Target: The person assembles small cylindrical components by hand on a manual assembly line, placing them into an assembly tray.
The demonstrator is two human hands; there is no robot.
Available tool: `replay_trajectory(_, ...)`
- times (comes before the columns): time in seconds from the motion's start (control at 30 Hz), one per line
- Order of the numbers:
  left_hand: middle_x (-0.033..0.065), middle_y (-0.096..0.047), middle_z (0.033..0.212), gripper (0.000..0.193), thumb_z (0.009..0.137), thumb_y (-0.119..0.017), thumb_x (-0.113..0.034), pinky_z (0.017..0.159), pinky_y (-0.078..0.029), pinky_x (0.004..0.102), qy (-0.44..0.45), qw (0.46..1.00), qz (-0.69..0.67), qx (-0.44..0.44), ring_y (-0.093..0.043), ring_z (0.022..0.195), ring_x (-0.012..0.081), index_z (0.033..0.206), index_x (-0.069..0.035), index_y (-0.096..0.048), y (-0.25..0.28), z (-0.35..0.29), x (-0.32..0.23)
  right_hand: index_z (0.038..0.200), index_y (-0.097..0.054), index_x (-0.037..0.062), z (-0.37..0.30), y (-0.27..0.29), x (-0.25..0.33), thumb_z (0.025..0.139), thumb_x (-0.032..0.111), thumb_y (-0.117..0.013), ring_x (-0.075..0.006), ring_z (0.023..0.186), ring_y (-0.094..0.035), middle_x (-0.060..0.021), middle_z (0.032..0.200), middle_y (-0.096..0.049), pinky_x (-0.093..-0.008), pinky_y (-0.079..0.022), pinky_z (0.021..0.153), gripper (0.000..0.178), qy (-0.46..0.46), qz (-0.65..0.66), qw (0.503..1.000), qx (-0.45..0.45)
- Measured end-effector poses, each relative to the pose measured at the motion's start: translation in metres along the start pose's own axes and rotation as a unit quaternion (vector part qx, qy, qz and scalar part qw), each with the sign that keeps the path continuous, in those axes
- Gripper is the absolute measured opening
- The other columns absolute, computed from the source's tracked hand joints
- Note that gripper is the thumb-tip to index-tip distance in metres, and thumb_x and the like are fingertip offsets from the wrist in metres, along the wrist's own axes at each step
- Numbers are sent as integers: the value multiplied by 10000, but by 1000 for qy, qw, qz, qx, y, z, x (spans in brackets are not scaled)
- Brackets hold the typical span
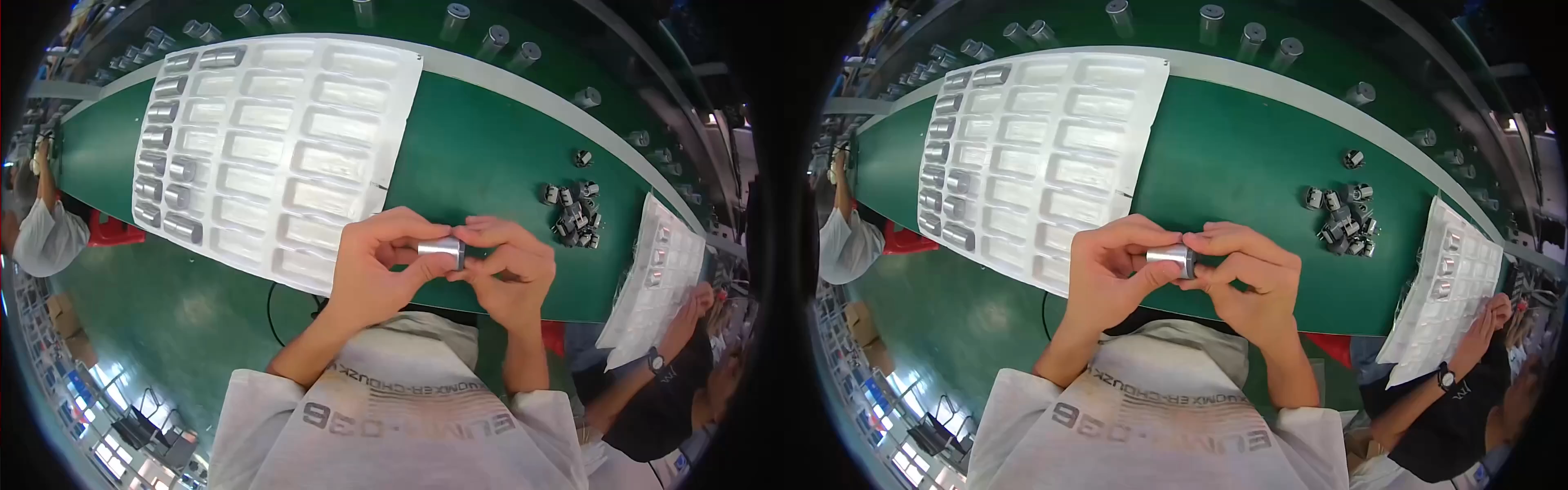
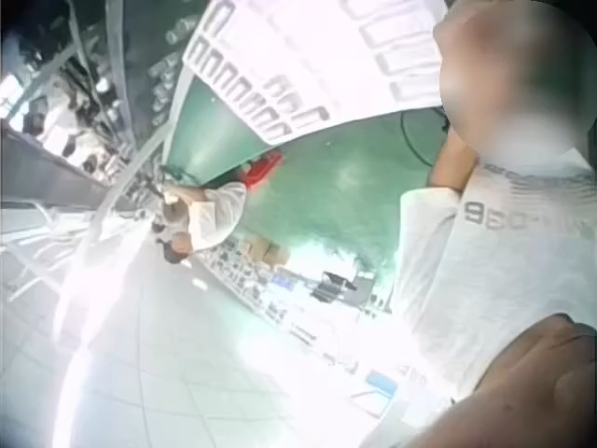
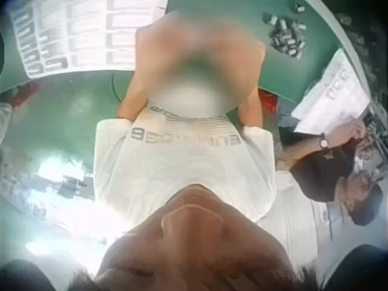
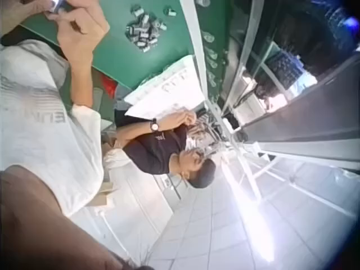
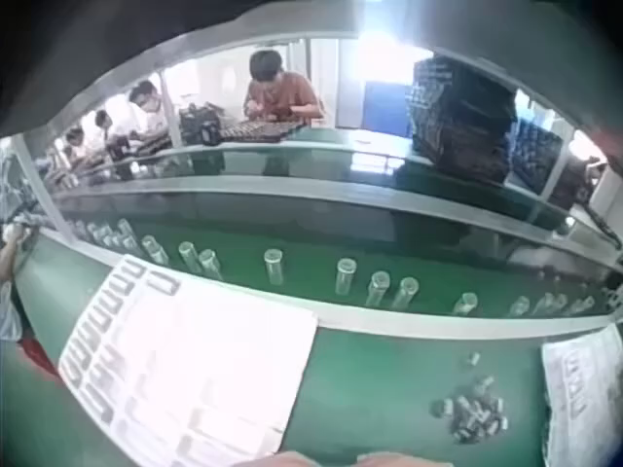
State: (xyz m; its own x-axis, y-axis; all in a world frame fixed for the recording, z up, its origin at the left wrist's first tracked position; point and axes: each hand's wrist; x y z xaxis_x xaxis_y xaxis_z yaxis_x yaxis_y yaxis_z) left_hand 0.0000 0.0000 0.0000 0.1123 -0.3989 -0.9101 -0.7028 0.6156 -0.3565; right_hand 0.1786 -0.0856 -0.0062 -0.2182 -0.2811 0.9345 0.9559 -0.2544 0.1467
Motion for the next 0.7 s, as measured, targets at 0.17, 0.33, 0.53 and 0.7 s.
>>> replay_trajectory(0.17,175,-602,1267,633,864,-761,-76,953,-536,358,-29,995,-73,-55,-614,1164,247,1407,37,-456,-5,9,-20,718,-638,13,33,3,4,683,24,-872,-275,923,-685,-171,980,-693,-405,-557,820,238,28,-6,998,-56)
replay_trajectory(0.33,144,-671,1117,373,747,-710,91,884,-519,362,-216,822,484,-208,-632,1065,284,1108,-2,-683,69,-20,-64,920,-693,10,124,90,-18,760,12,-774,-181,930,-672,-104,1026,-719,-307,-510,863,179,38,-380,918,-104)
replay_trajectory(0.53,82,-688,1063,411,666,-650,160,878,-496,401,-91,617,742,-246,-578,1044,328,1024,-31,-713,166,-87,-107,906,-699,41,182,155,-93,784,161,-787,-272,901,-649,-79,992,-731,-359,-508,807,192,9,-599,798,-67)
replay_trajectory(0.7,66,-682,1121,444,660,-659,150,906,-484,403,-25,680,711,-174,-550,1065,327,1059,-39,-702,186,-99,-107,962,-710,13,177,154,-74,829,117,-751,-260,986,-660,-113,1065,-713,-339,-503,888,174,47,-596,799,-60)
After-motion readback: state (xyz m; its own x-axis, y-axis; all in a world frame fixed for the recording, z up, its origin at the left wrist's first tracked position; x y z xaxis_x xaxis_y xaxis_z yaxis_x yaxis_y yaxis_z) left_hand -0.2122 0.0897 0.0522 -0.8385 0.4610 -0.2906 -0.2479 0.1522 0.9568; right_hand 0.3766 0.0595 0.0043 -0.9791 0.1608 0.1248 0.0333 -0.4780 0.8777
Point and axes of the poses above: each hand's wrist, its own z-axis towards the middle knuckle, its own y-axis out of the back of the hand, x = y × z
